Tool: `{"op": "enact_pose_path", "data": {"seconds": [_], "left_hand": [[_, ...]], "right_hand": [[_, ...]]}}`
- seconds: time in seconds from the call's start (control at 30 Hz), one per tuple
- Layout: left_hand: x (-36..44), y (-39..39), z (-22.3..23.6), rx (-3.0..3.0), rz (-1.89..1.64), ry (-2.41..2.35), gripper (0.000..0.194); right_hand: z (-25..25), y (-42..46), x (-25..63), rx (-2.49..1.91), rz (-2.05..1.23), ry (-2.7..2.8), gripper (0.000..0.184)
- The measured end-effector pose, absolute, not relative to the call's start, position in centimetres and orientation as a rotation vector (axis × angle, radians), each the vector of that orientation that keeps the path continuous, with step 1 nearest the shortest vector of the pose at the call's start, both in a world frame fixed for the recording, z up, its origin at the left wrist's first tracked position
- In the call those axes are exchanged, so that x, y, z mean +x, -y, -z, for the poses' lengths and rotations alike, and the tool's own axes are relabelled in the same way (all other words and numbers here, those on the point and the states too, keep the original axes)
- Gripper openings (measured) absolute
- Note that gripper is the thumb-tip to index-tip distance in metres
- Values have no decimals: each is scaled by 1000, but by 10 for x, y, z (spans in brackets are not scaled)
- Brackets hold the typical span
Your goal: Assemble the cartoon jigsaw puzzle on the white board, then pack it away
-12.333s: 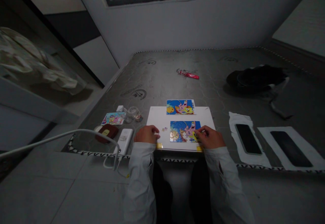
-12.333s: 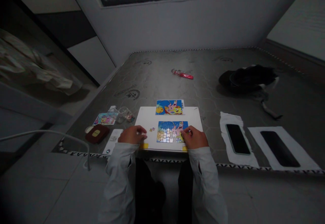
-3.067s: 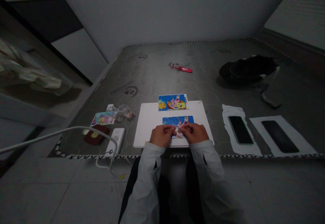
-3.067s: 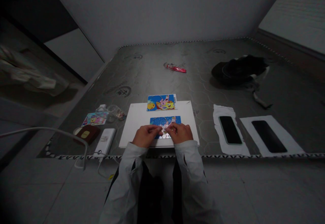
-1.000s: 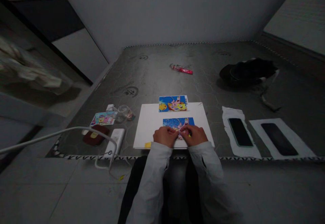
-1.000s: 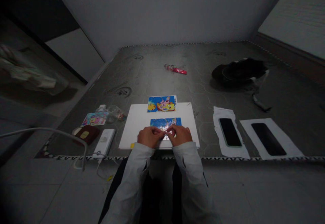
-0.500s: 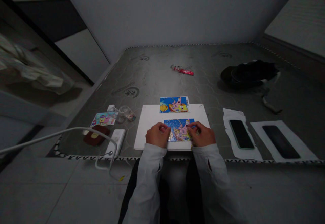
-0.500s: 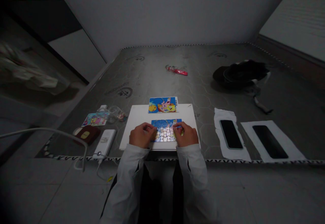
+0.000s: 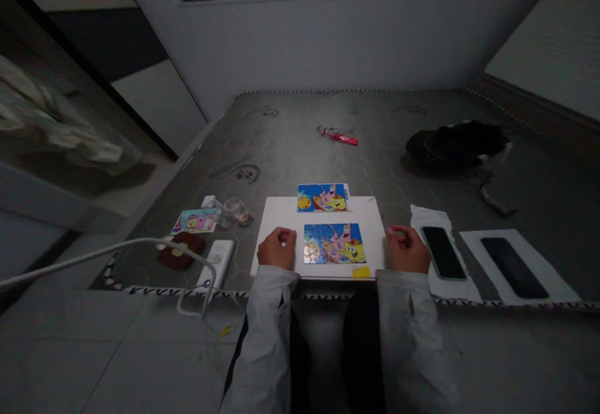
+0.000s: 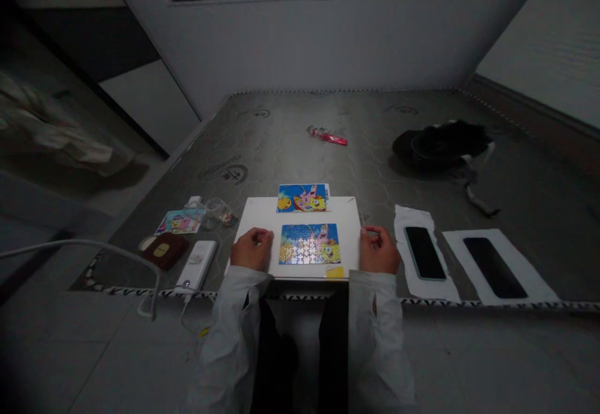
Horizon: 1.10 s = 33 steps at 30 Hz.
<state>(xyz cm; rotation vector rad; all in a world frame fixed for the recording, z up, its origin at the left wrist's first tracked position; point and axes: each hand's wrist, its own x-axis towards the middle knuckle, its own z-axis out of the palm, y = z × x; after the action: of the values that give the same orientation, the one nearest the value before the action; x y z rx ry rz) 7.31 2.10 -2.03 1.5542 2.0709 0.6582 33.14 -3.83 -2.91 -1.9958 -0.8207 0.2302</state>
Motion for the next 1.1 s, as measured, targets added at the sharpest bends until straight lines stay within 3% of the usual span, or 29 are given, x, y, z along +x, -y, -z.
{"op": "enact_pose_path", "data": {"seconds": [0.3, 0.57, 1.1], "left_hand": [[67, -22, 38, 1525, -836, -1998, 31], [64, -19, 47, 1581, -840, -1952, 30], [63, 24, 38, 1942, -712, -1887, 36]], "right_hand": [[76, 39, 335, -2050, -225, 832, 34], [80, 41, 338, -2053, -195, 936, 40], [75, 75, 316, -2029, 89, 1240, 26]]}}
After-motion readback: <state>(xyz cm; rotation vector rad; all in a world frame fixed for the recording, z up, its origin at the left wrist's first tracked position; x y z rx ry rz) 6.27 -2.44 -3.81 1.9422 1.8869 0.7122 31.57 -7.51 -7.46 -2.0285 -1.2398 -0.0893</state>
